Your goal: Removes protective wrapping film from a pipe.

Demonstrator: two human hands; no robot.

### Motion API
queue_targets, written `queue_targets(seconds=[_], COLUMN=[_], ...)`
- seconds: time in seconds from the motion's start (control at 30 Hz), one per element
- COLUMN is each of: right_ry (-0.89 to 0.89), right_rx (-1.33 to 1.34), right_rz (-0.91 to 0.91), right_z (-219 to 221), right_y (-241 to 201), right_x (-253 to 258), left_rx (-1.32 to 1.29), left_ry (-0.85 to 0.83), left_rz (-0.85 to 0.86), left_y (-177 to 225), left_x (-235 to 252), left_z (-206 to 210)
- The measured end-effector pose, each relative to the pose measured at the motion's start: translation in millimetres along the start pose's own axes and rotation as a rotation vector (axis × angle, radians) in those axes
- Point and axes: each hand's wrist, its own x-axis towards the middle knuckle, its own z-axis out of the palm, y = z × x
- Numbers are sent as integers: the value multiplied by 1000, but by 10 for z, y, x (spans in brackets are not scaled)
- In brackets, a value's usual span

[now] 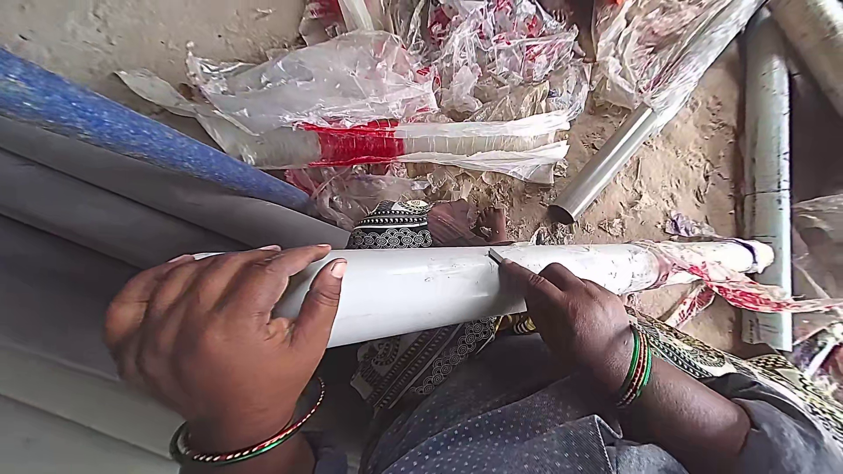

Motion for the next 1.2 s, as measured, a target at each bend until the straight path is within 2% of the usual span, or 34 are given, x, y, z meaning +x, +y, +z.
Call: queue_targets(seconds=[0.13,0.2,0.27,0.37,0.47,0.6,0.8,0.97,1.03,1.13,1.2], right_ry=[-12,-109,-264,-462,-488,-560,-531,-267,-280,-468,-559], right_rx=[266,482,576,471,392,382,407,869,730,455,395], right_rz=[309,520,623,558,438,427,354,469,474,434,430], right_z=[-128,-199,-213,-198,-124,-65,-19,-140,-188,-176,-119], right_y=[400,601,743,704,618,579,538,632,661,616,573], right_x=[76,162,266,410,510,640,675,565,580,643,688], left_rx=[0,3,6,8,13,14,17,27,19,13,12], left_ry=[2,8,7,8,10,5,-1,-4,-2,0,7], left_rz=[2,7,-1,2,1,-2,-11,-20,-20,-16,-10], left_y=[4,4,4,-5,6,6,-20,-11,-8,-8,-9], left_x=[-2,5,9,-4,-3,4,-20,-13,-9,1,-7], left_z=[-5,-5,1,7,-2,-10,2,-6,-2,1,1])
